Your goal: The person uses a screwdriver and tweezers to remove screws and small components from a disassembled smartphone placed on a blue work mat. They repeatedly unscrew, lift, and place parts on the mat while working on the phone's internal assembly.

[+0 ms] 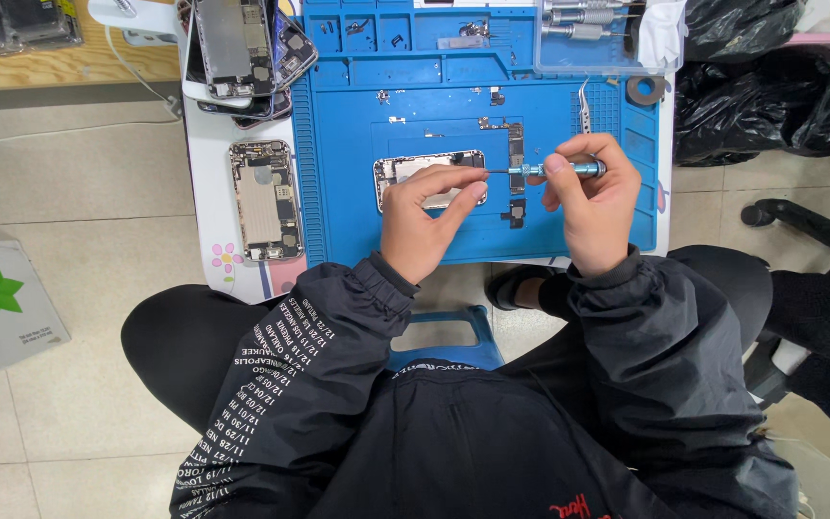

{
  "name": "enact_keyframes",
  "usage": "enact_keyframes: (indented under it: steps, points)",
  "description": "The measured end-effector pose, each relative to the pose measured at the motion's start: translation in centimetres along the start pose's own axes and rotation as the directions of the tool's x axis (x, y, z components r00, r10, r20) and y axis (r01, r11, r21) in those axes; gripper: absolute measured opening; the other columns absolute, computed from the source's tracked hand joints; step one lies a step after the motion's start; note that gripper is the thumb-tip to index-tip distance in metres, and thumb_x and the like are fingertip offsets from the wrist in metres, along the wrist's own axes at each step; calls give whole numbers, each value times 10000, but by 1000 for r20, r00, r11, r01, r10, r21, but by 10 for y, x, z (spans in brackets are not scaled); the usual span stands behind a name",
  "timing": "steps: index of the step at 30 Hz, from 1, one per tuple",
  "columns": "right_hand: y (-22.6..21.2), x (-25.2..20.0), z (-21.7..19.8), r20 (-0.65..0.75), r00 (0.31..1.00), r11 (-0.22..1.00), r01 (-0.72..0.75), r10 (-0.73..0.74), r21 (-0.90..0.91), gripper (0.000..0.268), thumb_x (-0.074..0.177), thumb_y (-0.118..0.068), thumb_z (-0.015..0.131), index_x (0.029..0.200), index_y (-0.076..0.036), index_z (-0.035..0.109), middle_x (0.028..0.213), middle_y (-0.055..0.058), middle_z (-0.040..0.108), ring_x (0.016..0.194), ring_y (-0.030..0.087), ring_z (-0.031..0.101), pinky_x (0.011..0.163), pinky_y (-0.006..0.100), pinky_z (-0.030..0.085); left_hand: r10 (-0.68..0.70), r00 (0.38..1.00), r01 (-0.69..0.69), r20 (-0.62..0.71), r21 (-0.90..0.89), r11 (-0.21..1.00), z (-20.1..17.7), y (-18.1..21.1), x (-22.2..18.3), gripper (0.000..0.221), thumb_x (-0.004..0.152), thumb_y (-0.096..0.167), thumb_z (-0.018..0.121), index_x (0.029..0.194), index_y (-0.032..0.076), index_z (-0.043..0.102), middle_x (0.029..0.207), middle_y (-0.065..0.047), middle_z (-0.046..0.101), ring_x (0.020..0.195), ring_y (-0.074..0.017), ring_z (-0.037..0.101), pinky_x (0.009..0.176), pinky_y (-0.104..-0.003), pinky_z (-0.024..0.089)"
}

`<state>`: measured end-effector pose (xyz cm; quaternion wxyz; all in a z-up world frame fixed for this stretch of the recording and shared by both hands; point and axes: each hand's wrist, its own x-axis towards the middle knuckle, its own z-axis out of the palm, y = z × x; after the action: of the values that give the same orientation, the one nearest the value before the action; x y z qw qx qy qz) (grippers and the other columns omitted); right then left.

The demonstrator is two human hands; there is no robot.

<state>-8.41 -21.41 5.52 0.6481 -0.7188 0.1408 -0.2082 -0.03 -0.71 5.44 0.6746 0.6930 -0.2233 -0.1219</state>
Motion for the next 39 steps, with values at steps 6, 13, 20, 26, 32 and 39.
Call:
enact_keyframes:
  steps: [6,13,20,26,32,39]
  points:
    - [-3,1,3,8,1000,1000,6,-6,-17,175,1060,-113,724,1083,0,592,865,182,739,689,184,725,561,255,543,42,999,-42,-24,20,999,-1,3,0,122,993,213,788,1111,200,815,1020,-15,817,990,-221,784,867,-364,606]
    - [-4,-1,2,53,998,998,26,-23,-57,106,1086,-90,674,1088,-7,608,918,190,736,714,180,733,568,273,568,88,995,-86,-40,42,995,0,3,-1,132,1015,146,746,1125,157,819,1015,-64,812,969,-270,774,836,-375,605]
    - [-11,-3,5,55,995,987,88,-81,-137,153,1087,-112,701,1079,5,602,951,211,733,787,249,766,579,292,582,205,979,-195,-15,262,945,-8,10,0,133,1027,117,717,1124,116,809,1019,-84,803,955,-277,765,812,-376,609]
    - [-18,-3,10,61,990,978,134,-126,-158,142,1097,-114,696,1075,-3,612,916,189,711,776,244,760,571,308,589,282,958,-273,43,428,861,-10,12,1,143,1024,127,718,1143,110,797,1044,-73,794,948,-256,757,810,-372,607]
    - [-6,-3,6,32,991,986,132,-129,-101,163,1089,-108,702,1041,16,608,855,187,694,719,243,748,562,310,586,158,987,-151,-25,189,970,-2,5,-2,152,1026,190,734,1164,153,785,1054,-42,798,955,-240,764,814,-380,613]
    - [-3,-19,17,-28,997,997,78,-78,-16,153,1078,-138,697,1100,12,723,757,98,681,594,137,666,546,271,535,-49,998,58,39,-270,961,16,9,-11,302,1024,293,759,1285,142,743,1168,-84,797,1087,-252,767,896,-386,627]
